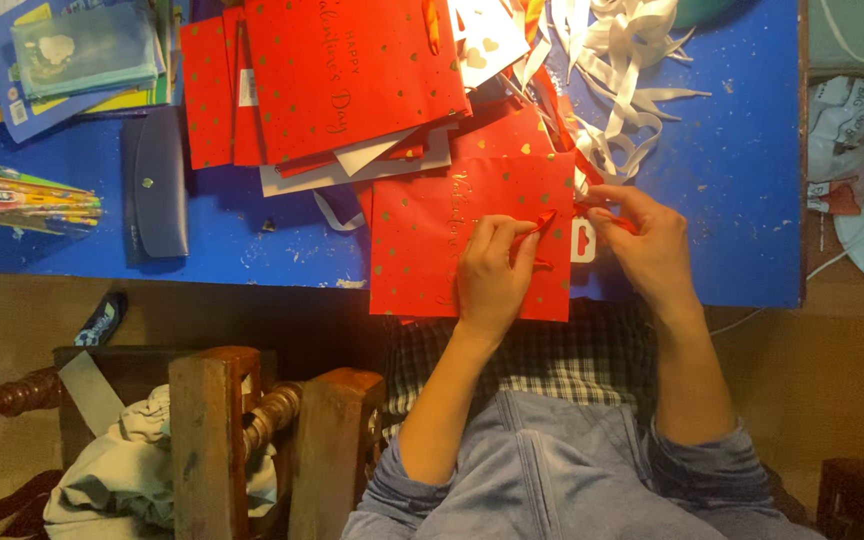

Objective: The person ties red ribbons onto the handles of red gift bags. They repeatedly thread the ribbon through the handle, pull it taut, and tie a knot to secure it. The person works on multiple bags in succession, stacking completed bags on the table.

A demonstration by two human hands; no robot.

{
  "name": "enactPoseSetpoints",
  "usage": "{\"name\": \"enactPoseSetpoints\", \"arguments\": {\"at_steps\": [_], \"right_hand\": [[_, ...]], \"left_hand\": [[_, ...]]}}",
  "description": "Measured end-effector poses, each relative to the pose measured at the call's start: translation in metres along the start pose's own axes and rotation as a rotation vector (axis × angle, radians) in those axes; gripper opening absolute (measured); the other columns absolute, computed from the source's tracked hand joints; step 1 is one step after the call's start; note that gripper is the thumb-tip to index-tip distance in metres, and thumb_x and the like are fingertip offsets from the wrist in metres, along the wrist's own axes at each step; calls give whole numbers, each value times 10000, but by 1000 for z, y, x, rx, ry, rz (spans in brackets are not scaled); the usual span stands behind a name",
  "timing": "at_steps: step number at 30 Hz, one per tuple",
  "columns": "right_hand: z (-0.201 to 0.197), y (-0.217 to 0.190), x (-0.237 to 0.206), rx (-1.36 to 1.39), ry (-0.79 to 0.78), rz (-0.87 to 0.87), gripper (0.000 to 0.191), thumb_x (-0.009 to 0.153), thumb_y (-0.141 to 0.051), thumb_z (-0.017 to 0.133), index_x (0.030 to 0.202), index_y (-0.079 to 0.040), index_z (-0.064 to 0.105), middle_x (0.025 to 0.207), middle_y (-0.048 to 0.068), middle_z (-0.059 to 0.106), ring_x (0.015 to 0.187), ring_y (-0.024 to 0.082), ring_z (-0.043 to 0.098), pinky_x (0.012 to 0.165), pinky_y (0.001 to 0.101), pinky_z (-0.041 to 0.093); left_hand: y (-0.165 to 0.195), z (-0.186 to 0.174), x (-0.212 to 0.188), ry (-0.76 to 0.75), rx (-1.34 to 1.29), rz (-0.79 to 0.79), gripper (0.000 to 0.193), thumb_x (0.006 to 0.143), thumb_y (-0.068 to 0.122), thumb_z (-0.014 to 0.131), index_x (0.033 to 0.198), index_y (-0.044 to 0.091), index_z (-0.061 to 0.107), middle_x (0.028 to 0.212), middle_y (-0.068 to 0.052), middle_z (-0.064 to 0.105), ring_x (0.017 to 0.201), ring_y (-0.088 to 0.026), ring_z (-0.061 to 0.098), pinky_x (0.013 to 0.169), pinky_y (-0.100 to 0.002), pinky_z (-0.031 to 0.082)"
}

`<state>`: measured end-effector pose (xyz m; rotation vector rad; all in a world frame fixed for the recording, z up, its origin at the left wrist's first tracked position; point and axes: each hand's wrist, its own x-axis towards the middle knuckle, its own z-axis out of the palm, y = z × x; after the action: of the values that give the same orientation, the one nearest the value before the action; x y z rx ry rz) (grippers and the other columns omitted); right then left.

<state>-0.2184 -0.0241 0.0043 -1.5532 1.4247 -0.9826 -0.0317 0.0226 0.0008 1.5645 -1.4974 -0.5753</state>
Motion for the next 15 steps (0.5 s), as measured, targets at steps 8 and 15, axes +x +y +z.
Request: {"name": "enactPoseSetpoints", "arguments": {"at_steps": [8, 15], "right_hand": [[1, 16, 1, -127, 29, 86, 161, 981, -143, 708, 1090, -38, 764, 910, 43, 773, 803, 75, 673, 719, 257, 540], [-5, 23, 1, 7, -65, 146, 172, 935, -109, 690, 1073, -33, 761, 893, 22, 765, 781, 56, 668, 676, 249, 531]], "left_hand": [[-3, 2, -1, 33, -39, 9, 144, 966, 118, 690, 1105, 87, 708, 1003, -65, 670, 842, -247, 685, 715, -358, 546], [0, 2, -1, 44, -11, 18, 134, 963, 143, 708, 1089, 107, 729, 953, -49, 679, 745, -215, 676, 662, -345, 536]]}}
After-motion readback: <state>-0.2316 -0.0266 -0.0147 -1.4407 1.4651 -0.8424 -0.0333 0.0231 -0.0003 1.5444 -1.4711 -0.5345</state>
